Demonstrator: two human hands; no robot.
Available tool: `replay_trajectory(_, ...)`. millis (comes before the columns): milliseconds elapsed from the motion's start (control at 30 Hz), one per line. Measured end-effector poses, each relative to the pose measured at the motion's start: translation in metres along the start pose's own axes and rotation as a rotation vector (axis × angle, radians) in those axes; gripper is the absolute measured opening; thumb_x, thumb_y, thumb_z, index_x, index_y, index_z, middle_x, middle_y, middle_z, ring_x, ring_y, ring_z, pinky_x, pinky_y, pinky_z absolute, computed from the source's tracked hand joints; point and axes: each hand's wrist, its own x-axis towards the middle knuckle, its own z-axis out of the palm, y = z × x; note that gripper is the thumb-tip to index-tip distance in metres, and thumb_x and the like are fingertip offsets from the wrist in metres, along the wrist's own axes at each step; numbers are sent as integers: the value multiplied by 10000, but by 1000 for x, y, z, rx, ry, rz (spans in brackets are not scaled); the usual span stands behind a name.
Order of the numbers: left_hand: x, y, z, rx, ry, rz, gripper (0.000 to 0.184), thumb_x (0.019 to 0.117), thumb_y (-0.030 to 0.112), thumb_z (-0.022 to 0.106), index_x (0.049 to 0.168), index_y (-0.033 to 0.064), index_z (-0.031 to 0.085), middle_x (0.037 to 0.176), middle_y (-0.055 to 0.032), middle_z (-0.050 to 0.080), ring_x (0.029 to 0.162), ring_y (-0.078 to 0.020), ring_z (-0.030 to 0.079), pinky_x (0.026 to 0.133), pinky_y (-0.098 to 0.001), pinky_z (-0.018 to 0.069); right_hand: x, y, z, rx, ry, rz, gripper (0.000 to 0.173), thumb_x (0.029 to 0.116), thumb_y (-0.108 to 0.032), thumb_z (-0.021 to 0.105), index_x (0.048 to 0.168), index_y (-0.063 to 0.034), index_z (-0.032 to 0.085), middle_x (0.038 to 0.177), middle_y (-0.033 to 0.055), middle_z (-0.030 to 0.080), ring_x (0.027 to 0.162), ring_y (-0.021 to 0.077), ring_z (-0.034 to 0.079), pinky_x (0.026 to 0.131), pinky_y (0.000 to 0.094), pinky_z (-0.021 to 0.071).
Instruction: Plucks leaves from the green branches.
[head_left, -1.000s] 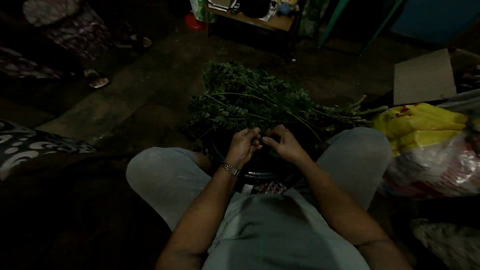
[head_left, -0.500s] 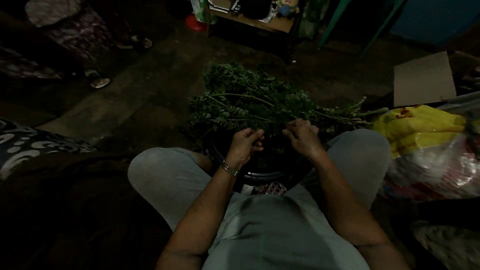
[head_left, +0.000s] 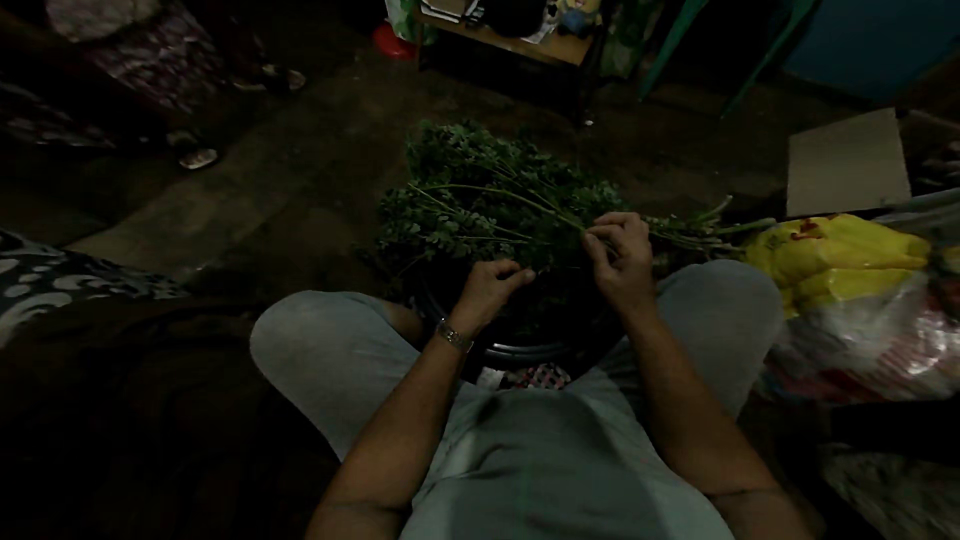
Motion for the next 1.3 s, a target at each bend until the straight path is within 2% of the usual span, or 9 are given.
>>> replay_trajectory(200,-1,1,-2,52,-34,9,140,972,146,700,913,21,722,807,-9,669,700,-29,580,676,-217,496,-2,-4,7,-154,-321,7,195,993,-154,633,1106,-44,748,1223,193,652,1231,445,540,1011,697,350)
replay_trajectory(433,0,-2,-3,-14,-45,41,181,1003,118,643,851,31,691,733,20,626,646,-21,545,625,-199,470,5,-18,0,-148,-726,269,191,1000,-115,625,1045,28,743,1101,206,689,1164,401,590,1082,630,337)
replay_trajectory(600,-1,2,-3,40,-54,-3,173,1000,149,657,899,13,695,795,-20,642,707,-60,574,691,-248,500,4,-19,1,-28,-509,447,294,1020,-8,506,1280,11,642,1278,224,645,1184,378,627,1043,568,470)
replay_trajectory(733,-1,0,-3,57,-59,11,192,993,166,670,868,22,688,759,-9,621,680,-49,553,660,-237,481,-2,-11,2,92,-14,226,315,1090,-131,423,1233,32,653,1209,193,642,1102,254,637,958,413,526)
replay_trajectory(800,0,0,-4,56,-68,17,196,992,168,672,858,26,688,735,1,605,659,-39,535,638,-226,464,-3,-10,3,155,86,85,302,1079,-107,428,1210,56,646,1204,177,637,1126,192,615,984,326,504)
replay_trajectory(900,0,-2,-2,43,-72,19,181,988,156,677,860,28,693,739,4,615,665,-32,545,647,-219,475,-6,-15,5,235,-44,89,269,1057,-96,484,1239,54,615,1165,162,633,1033,149,652,901,294,563)
replay_trajectory(1033,0,-1,-2,84,-71,19,191,990,170,678,869,23,696,754,-11,621,675,-50,548,658,-241,476,-3,-21,7,225,-424,458,287,1065,-140,535,1296,25,580,1170,182,651,946,234,671,849,421,569)
replay_trajectory(1100,1,-1,-2,89,-70,29,191,988,168,681,860,26,698,753,-9,626,671,-50,551,658,-245,479,-1,-26,7,244,-532,579,305,1105,-202,457,1254,17,609,1035,144,671,849,188,671,794,374,574)
replay_trajectory(1300,0,0,-3,56,-92,17,187,985,156,683,850,26,689,733,9,614,649,-30,534,632,-213,461,-4,-30,17,326,-493,633,229,1082,-172,518,1104,23,637,913,106,639,775,135,618,746,316,541)
